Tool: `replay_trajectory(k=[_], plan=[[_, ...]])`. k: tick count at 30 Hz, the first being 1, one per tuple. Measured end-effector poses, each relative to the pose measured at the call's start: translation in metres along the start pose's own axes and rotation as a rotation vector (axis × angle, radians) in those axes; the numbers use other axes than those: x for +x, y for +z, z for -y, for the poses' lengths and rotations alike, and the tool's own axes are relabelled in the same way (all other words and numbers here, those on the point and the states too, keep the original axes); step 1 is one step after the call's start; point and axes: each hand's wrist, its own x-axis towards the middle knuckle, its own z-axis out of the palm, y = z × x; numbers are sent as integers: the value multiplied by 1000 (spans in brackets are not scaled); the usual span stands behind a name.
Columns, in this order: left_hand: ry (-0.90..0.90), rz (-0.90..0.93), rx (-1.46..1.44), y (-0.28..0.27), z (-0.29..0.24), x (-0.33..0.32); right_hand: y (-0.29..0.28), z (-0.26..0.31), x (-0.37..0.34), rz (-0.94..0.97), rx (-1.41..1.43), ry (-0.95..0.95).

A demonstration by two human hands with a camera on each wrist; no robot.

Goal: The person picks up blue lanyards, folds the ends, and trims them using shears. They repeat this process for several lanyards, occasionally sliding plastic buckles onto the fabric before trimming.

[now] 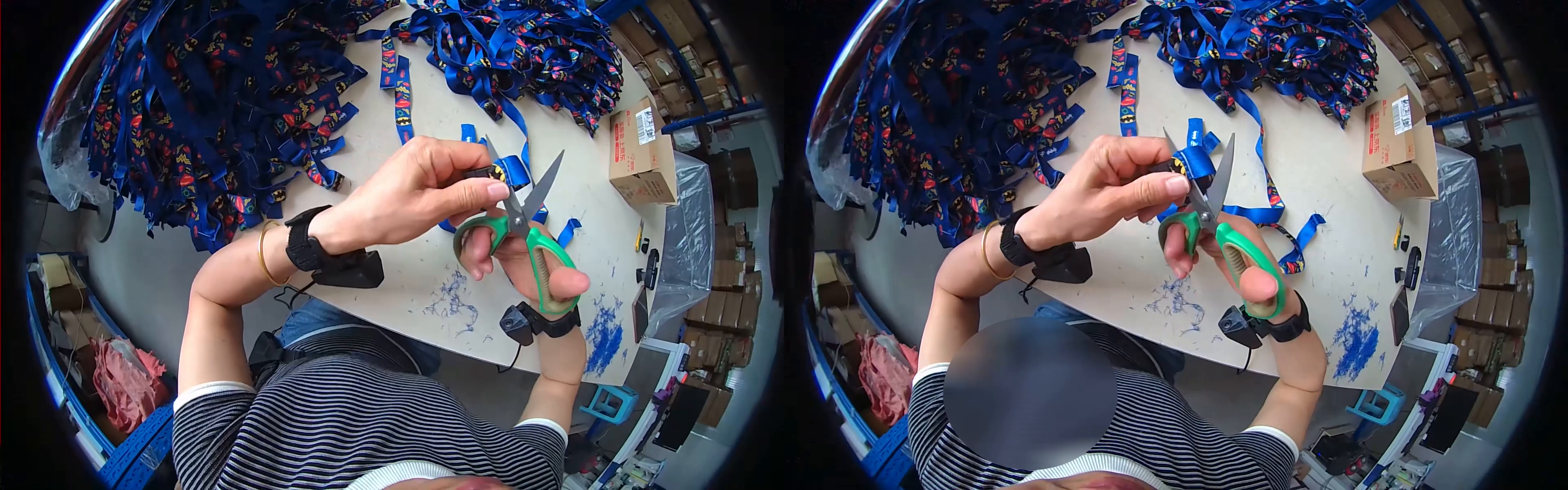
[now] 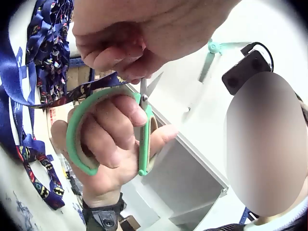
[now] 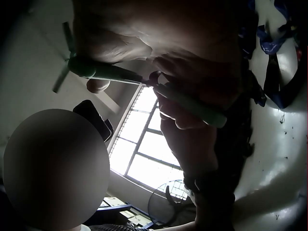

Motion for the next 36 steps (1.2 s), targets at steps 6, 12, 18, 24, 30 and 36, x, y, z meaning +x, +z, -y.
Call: replay_trajectory(k=[6, 12, 18, 24, 30, 36], plan=[[35, 31, -81, 6, -1, -6, 6, -7, -8, -27, 183, -44], [55, 24, -264, 20, 3, -14, 12, 9, -21, -78, 87, 88], [18, 36, -189, 20, -7, -12, 15, 9, -28, -80, 114, 29], [-7, 43, -141, 27, -2, -15, 17, 0, -30, 14, 238, -47], [-22, 41, -101, 0, -16, -21, -22, 25, -58, -166, 630, -405], [-20, 129, -34, 8, -13, -7, -7, 53, -41, -497, -437, -418]])
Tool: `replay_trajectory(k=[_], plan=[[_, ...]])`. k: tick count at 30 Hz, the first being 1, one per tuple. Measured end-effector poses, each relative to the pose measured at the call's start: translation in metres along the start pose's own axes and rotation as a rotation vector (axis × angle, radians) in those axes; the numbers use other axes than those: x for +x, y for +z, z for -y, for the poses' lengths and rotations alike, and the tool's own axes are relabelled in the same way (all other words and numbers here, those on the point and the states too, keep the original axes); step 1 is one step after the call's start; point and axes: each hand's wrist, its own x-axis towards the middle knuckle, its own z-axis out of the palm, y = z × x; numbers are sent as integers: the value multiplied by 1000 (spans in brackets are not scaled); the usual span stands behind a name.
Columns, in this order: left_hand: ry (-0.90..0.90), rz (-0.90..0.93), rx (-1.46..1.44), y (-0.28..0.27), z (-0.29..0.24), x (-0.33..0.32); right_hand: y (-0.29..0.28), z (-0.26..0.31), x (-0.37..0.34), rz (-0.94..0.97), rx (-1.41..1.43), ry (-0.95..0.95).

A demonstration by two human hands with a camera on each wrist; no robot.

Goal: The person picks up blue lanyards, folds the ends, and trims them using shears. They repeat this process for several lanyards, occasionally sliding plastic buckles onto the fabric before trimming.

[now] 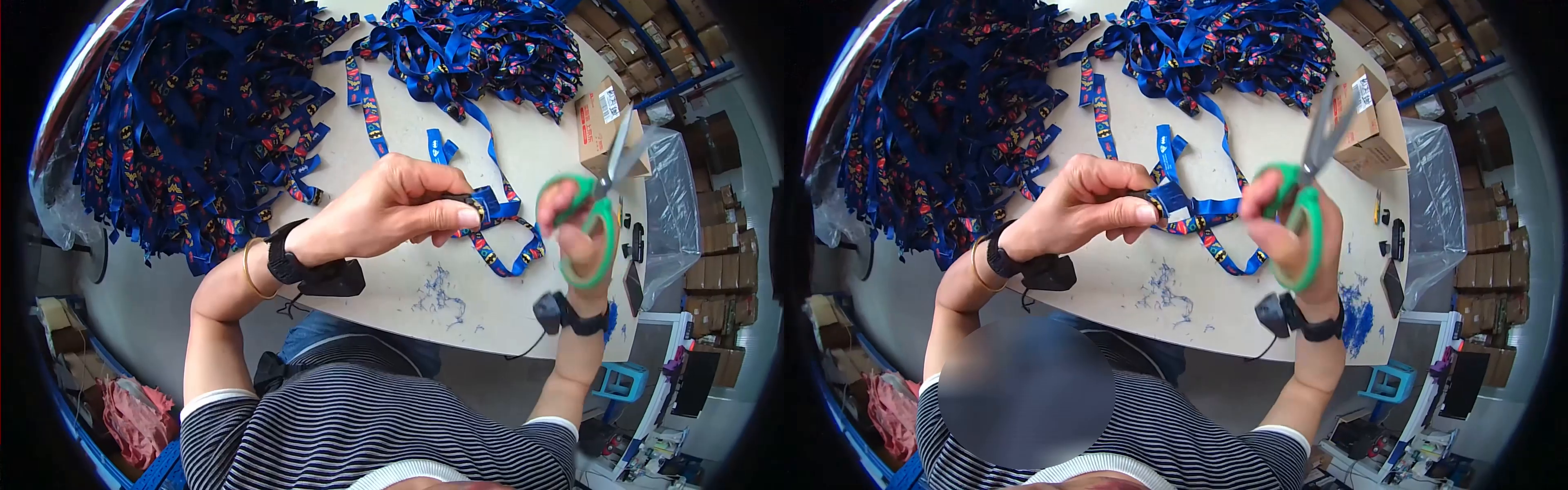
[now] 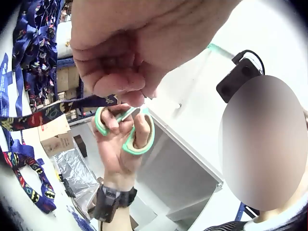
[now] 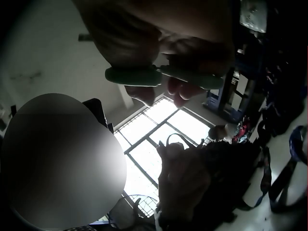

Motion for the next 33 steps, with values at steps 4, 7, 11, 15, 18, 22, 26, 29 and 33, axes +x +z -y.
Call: replay_trajectory(k=[4, 7, 11, 15, 18, 22, 26, 29, 33], plan=[[-39, 34, 20, 2, -4, 1, 14, 8, 31, 105, -47, 134], [-92, 37, 41, 3, -6, 3, 24, 1, 37, 207, 27, 192], [-112, 22, 71, -2, -3, 6, 23, -2, 36, 293, 50, 317], [-88, -16, 260, -23, -13, 7, 6, -7, 33, 241, -5, 254], [-154, -135, 434, -60, -31, 5, -32, -16, 21, 136, -256, 308], [-303, 59, 633, -83, -53, 30, -61, -36, -16, -123, -520, 248], [-461, 192, 596, -66, -55, 93, -63, -19, -52, -363, -202, 182], [-507, 357, 524, -42, -34, 157, -65, -35, -68, -540, -84, -15], [-413, 518, 444, 5, -3, 258, -70, -49, -73, -556, 9, -1]])
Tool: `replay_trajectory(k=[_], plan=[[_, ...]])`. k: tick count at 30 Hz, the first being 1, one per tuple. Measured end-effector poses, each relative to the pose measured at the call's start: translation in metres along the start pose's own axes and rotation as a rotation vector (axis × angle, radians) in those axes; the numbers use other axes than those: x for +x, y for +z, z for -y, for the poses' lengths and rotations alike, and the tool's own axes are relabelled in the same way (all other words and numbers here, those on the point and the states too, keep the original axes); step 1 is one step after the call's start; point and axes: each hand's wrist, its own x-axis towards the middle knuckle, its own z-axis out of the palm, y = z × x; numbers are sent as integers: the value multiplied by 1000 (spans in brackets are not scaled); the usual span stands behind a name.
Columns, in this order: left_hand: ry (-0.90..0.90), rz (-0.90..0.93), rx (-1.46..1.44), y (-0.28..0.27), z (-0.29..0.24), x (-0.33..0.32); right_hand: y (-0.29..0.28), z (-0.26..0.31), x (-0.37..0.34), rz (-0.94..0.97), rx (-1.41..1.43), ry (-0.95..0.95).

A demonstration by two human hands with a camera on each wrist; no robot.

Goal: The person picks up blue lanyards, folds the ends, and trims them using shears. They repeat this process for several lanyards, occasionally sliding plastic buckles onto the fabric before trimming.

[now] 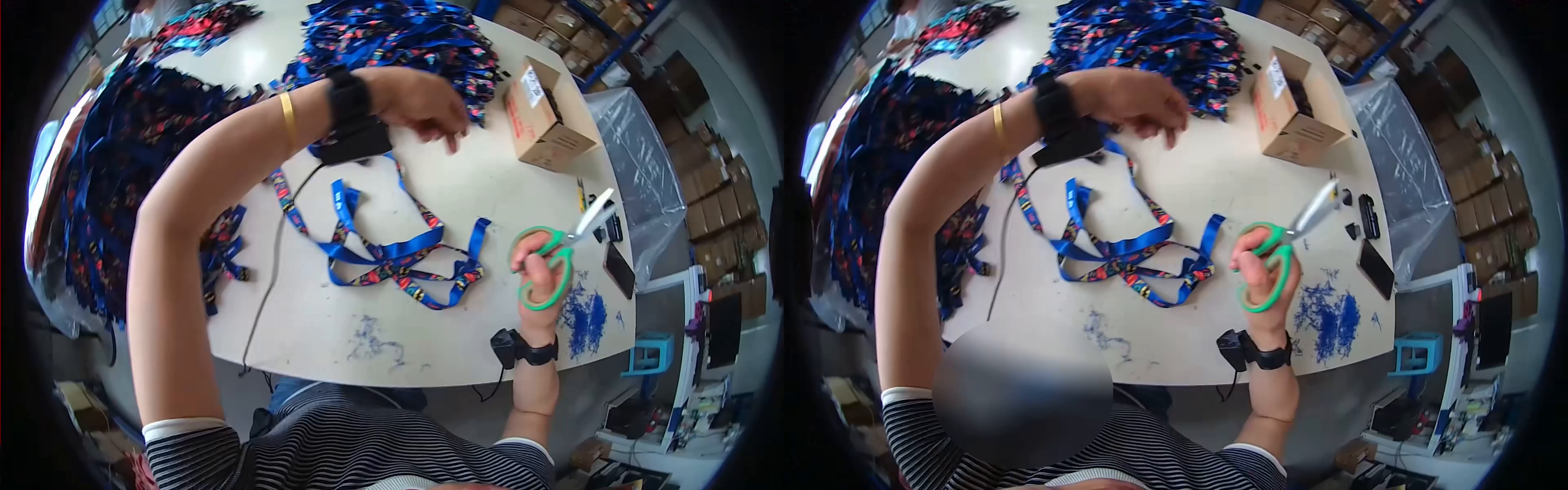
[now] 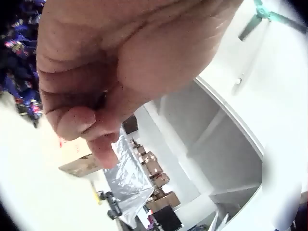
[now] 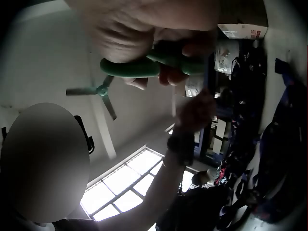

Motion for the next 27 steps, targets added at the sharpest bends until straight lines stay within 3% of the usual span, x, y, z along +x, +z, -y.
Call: replay_trajectory(k=[1, 5, 7, 11, 13, 14, 15, 16, 17, 18, 20, 21, 23, 25, 26, 27], plan=[[46, -19, -49, -3, -11, 28, -2, -2, 1, 20, -44, 21], [580, -65, -322, -20, -63, 120, -13, -9, 3, 102, -69, 39], [405, -287, -424, -23, -85, 143, -16, -5, 2, 98, -70, 20], [510, 239, -549, -55, -47, 129, -25, -9, 1, 55, -78, -48], [274, -141, 232, -35, -31, 109, -22, -1, -1, 44, -46, 38], [207, 15, 232, -37, -11, 103, -19, -1, -2, 53, -15, 20], [83, 6, 635, -18, -11, 85, -16, -1, -4, 58, 13, 3], [194, 80, 629, -16, 13, 74, -15, -2, -5, 81, 45, 1], [386, 134, 833, -5, 30, 56, -12, -3, -6, 97, 61, 2], [272, 149, 844, 14, 32, 30, -9, -2, -6, 111, 72, 1], [387, 61, 1057, 34, 79, 9, -6, -3, -6, 130, 95, 4], [386, 30, 1224, 46, 77, -8, -7, -5, -7, 127, 79, 16], [384, -3, 1289, 57, 86, -24, -8, -8, -6, 127, 50, 34], [476, -85, 1298, 68, 79, -48, -5, -8, -5, 136, 49, 52], [618, -175, 1301, 70, 84, -54, -5, -10, -5, 141, 45, 54], [612, -186, 1313, 67, 80, -61, -5, -11, -5, 145, 40, 58]])
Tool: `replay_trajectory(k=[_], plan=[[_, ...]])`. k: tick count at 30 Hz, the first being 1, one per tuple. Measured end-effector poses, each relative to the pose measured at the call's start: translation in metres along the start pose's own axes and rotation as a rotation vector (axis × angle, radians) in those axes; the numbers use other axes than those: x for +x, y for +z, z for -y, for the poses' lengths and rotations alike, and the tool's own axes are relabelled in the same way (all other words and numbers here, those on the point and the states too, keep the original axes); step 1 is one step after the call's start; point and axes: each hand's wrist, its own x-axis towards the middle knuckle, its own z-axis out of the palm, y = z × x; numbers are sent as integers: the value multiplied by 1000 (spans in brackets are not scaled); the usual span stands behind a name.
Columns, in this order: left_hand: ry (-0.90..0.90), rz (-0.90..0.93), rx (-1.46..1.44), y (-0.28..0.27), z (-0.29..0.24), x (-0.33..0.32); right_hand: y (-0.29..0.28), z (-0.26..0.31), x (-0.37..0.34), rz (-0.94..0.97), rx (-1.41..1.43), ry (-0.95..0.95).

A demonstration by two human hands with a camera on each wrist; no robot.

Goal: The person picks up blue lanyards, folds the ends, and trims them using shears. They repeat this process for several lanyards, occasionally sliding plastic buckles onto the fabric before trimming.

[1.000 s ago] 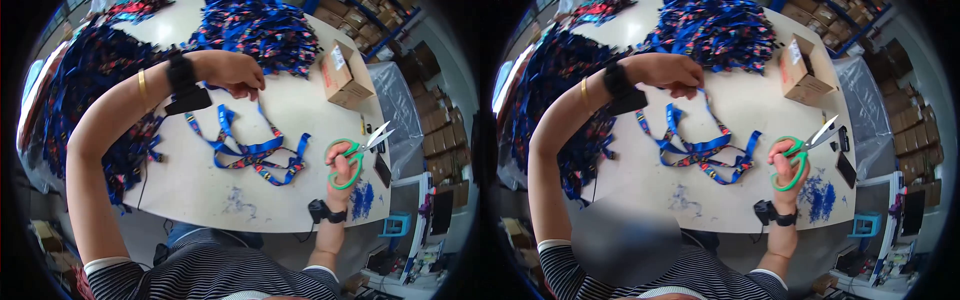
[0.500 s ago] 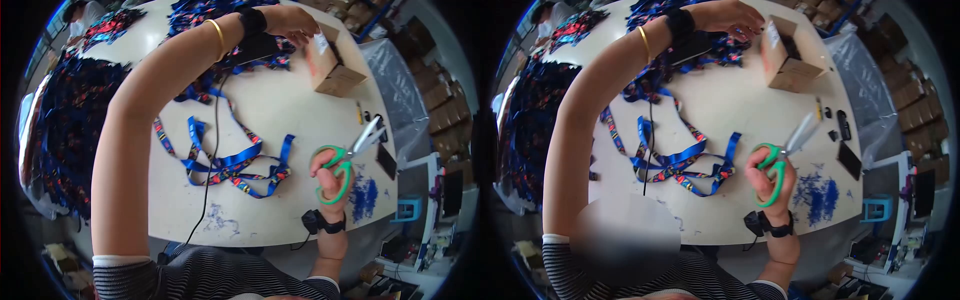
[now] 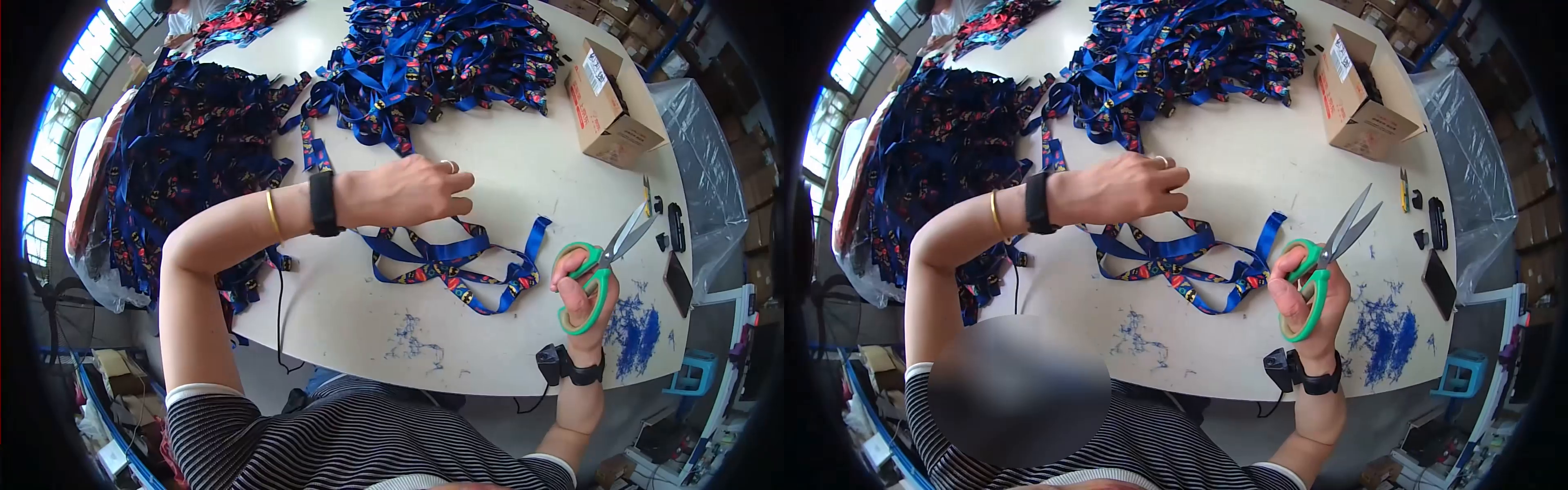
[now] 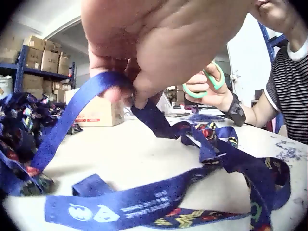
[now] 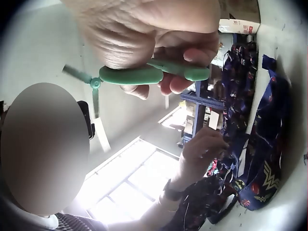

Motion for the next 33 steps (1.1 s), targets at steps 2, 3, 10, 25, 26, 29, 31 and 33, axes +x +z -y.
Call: replay_trajectory(k=[2, 3, 10, 25, 26, 29, 31, 33], plan=[[-20, -5, 23, -22, -2, -6, 1, -2, 1, 3, -5, 5], [-23, -50, 31, -26, 2, -9, 1, -2, 0, 3, -11, 19], [-39, -385, 34, -59, 43, -3, 4, -2, 1, -20, -48, 55], [-370, -157, -429, -100, -16, 50, 58, 23, 69, 81, 15, 38], [-348, -204, -447, -99, -12, 47, 62, 24, 76, 131, -57, 112], [-371, -207, -644, -88, 18, 30, 64, 11, 88, 71, -43, 73], [-433, -61, -714, -96, 33, 6, 49, 3, 96, 7, -24, 25], [-516, -17, -733, -102, 41, -24, 34, 3, 100, -52, 45, 1]])
